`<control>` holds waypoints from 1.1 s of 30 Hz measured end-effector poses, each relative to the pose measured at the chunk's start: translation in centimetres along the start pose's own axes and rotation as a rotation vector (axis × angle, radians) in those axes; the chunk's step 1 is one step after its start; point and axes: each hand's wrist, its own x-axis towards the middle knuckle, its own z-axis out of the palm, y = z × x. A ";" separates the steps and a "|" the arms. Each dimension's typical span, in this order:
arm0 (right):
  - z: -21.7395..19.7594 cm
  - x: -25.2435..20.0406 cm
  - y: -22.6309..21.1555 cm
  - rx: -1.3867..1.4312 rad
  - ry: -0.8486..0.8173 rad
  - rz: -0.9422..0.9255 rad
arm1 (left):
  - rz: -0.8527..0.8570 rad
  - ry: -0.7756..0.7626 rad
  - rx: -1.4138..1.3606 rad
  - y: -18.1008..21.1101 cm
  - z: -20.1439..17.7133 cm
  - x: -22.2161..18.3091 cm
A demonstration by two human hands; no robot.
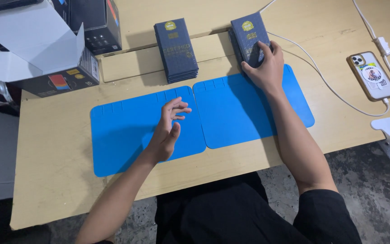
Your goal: Packaging smartphone replacement screens into protective sleeves and retail boxes on a workbench.
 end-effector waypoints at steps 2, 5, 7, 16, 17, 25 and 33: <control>0.1 -0.1 -0.1 -0.017 -0.009 0.016 | -0.022 0.009 0.002 0.1 0.0 0.1; 0.0 -0.1 -0.3 -0.044 -0.021 0.027 | -0.047 0.030 0.009 -0.2 0.1 0.1; 0.1 -0.1 -0.2 -0.054 -0.024 0.022 | -0.049 0.041 0.015 -0.2 0.1 0.2; 0.9 -0.8 -0.5 -0.185 0.106 -0.133 | -0.074 0.076 -0.001 -0.1 0.2 0.3; 0.6 -1.2 -1.4 -0.165 0.160 -0.232 | -0.092 0.081 0.000 0.0 0.2 0.3; 0.2 -5.6 -9.0 0.295 -0.047 -0.580 | -0.006 0.004 0.161 -1.4 -0.1 0.5; 0.2 -8.6 -12.3 0.311 -0.496 -0.887 | -0.074 -0.103 0.321 -4.0 0.4 0.9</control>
